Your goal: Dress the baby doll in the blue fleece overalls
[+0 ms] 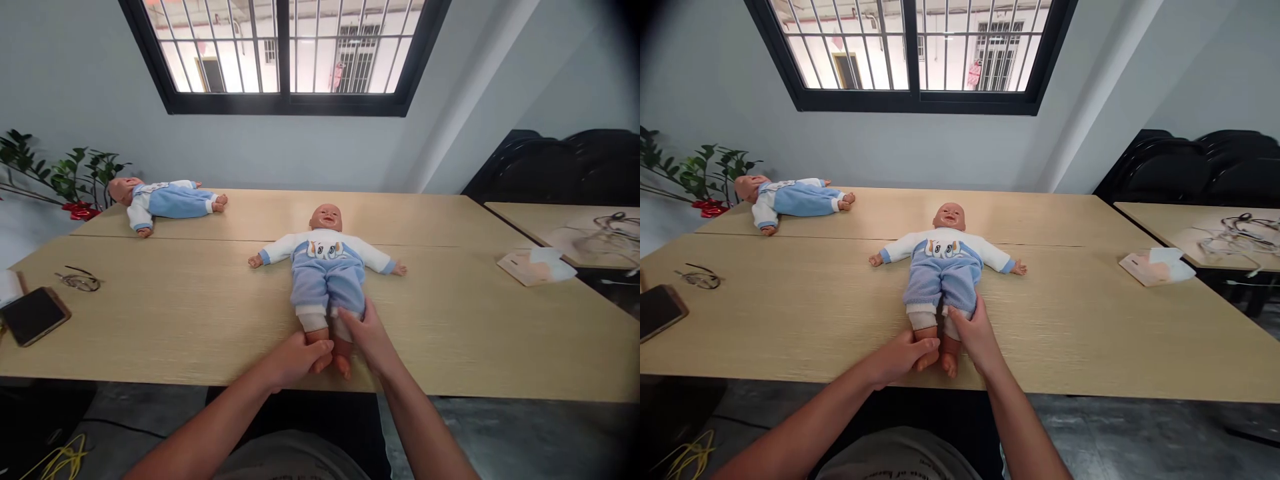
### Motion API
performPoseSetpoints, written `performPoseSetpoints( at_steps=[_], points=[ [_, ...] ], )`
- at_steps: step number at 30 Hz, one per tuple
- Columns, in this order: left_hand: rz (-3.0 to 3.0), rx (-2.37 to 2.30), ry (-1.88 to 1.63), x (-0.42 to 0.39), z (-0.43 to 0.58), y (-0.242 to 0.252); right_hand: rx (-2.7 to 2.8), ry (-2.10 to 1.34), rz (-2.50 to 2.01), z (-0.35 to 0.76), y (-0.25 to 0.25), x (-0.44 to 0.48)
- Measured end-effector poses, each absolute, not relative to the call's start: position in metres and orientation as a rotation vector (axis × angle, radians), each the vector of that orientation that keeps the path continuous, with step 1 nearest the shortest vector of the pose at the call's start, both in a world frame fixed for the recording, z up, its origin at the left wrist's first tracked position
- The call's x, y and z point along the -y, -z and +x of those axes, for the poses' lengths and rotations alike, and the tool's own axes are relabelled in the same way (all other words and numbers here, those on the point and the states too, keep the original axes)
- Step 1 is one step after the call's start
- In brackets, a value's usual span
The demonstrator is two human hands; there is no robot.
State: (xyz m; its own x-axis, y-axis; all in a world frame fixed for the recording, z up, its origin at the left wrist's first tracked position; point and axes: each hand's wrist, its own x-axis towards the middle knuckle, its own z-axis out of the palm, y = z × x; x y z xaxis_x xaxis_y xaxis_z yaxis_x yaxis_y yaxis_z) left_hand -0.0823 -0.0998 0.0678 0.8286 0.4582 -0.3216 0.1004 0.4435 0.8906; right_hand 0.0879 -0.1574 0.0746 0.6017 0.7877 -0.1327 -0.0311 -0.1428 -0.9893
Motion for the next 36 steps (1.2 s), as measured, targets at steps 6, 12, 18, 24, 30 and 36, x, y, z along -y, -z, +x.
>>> performPoseSetpoints(
  at_steps=[6, 12, 18, 24, 30, 36],
  points=[
    [1.917, -0.967, -0.127, 0.084, -0.122, -0.082, 0.988, -0.427, -1.817, 0.106, -0.050, 0.168],
    [2.302, -1.235, -0.065, 0.075, -0.138, -0.074, 1.727, 0.373, -1.833, 0.081, -0.070, 0.174],
    [2.405, -1.122, -0.536, 0.059, -0.134, -0.040, 2.247, 0.327, -1.879, 0.058, -0.092, 0.148],
    [2.579, -0.996, -0.697, 0.055, -0.126, -0.023, 2.352, 0.342, -1.916, 0.057, -0.092, 0.135],
    [2.742, -0.811, -0.773, 0.056, -0.133, -0.020, 2.388, 0.337, -1.801, 0.059, -0.088, 0.142],
    [2.866, -0.573, -0.770, 0.061, -0.143, -0.023, 2.349, 0.058, -1.581, 0.076, -0.103, 0.129]
  ],
)
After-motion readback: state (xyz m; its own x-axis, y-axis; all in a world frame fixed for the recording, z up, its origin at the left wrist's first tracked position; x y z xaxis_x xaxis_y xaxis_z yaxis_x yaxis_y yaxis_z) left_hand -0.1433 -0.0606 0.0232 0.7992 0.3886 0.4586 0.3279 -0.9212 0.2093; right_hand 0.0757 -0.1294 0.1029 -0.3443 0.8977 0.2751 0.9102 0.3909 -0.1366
